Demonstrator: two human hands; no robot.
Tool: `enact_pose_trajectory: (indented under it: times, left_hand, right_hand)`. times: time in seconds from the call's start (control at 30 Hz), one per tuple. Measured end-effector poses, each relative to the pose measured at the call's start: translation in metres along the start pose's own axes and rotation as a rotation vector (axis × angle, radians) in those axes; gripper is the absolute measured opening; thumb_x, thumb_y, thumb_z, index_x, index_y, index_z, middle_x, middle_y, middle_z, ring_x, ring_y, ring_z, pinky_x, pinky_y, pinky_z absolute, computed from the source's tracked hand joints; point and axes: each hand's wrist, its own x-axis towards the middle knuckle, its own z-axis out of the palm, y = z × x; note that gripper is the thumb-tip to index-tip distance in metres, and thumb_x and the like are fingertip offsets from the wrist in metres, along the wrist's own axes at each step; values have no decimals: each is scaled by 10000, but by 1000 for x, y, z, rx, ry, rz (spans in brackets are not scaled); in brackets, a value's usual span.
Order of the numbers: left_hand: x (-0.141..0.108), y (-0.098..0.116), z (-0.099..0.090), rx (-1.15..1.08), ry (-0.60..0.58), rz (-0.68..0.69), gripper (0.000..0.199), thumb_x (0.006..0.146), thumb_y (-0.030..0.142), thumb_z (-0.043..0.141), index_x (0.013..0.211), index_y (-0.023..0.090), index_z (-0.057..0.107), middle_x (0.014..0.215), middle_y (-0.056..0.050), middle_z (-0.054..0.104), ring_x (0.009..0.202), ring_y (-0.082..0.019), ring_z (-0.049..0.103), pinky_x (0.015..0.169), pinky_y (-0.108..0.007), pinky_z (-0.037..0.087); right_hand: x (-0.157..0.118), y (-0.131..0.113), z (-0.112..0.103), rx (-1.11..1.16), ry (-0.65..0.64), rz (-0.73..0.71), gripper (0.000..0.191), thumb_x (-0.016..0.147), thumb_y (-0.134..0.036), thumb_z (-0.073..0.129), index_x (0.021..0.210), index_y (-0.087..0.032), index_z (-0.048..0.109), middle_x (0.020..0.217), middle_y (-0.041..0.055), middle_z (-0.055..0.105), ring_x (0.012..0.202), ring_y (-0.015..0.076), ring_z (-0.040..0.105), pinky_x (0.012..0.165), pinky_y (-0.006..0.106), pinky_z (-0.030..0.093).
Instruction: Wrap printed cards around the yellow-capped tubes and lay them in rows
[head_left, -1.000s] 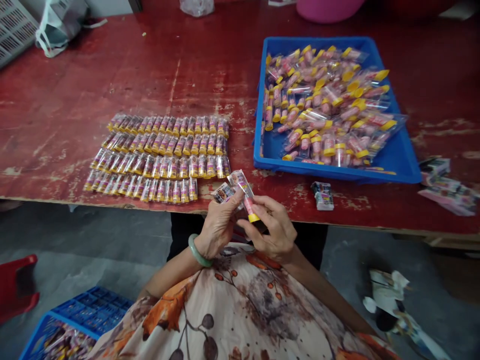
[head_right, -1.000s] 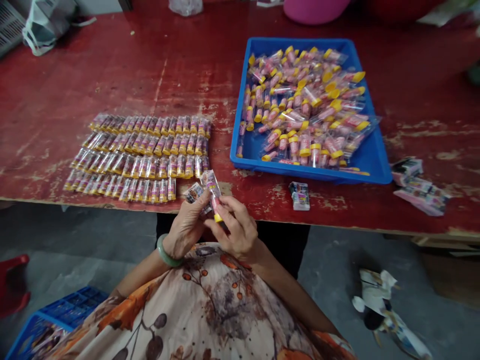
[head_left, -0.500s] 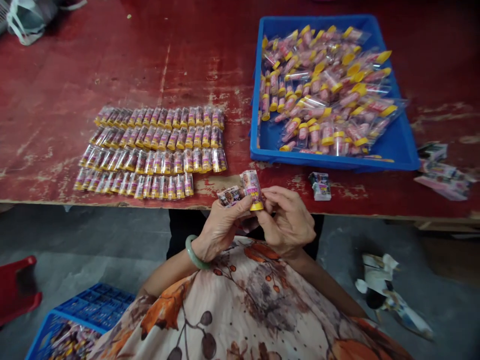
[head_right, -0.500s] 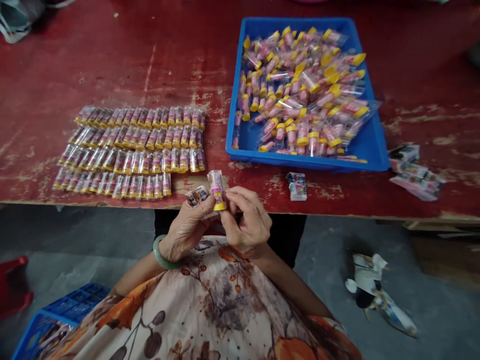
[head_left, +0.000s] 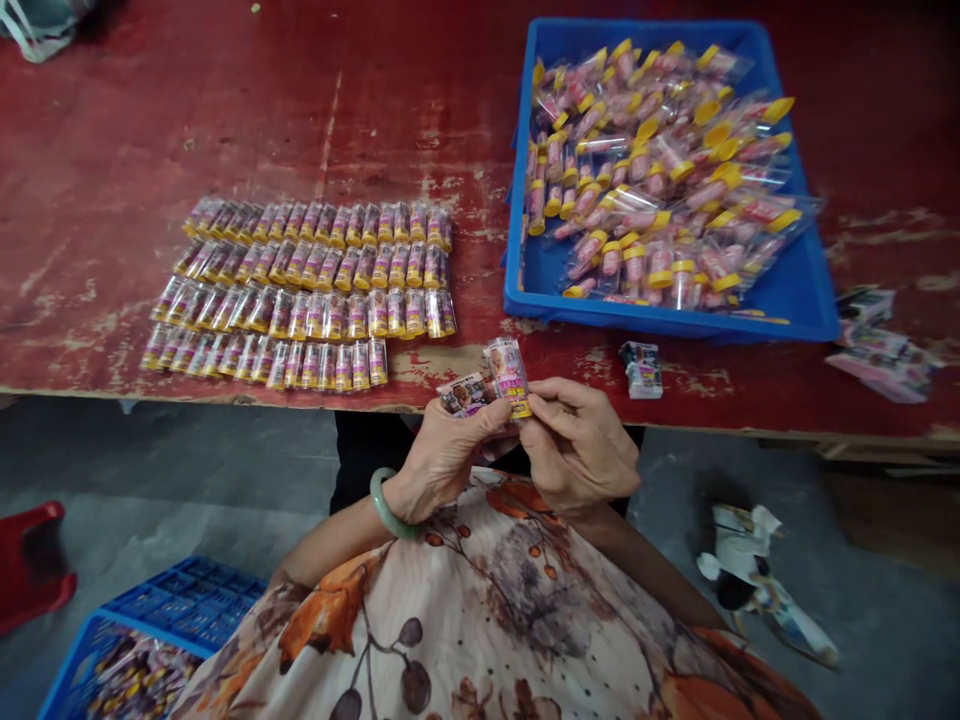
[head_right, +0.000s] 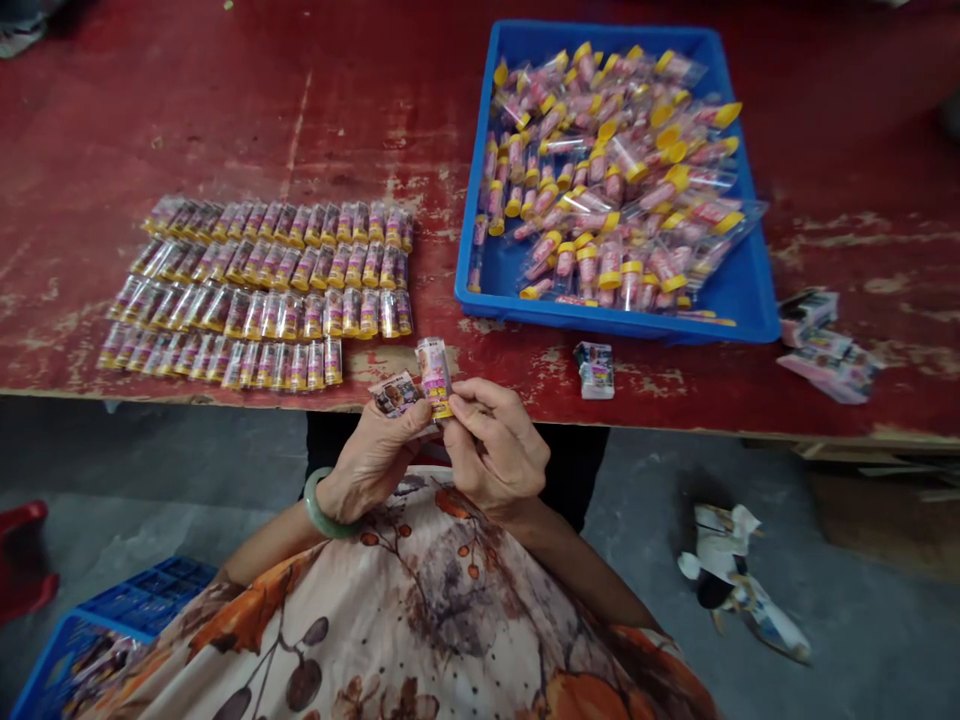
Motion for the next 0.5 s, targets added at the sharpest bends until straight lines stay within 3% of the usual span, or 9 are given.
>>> enact_pose_trajectory:
  times: [0.23, 0.5]
  left_hand:
    - [-2, 1, -1, -13, -10, 1, 205, 683, 296, 818, 779, 175, 682, 706, -1, 664, 616, -99, 599, 640, -232, 491]
    - [-2, 0, -2, -30, -40, 2, 233, 683, 282, 819, 832, 162, 687, 698, 9, 637, 591, -80, 566, 549, -199, 429]
  right_hand:
    - [1, -2, 1, -26, -12, -22, 307, 771, -13, 625, 970, -239, 683, 962, 59, 703, 737, 165, 679, 575, 296, 558]
    - [-1, 1, 2, -15, 2, -55, 330, 743, 36, 632, 953, -213, 691, 969, 52, 707, 747, 158, 682, 571, 270, 550]
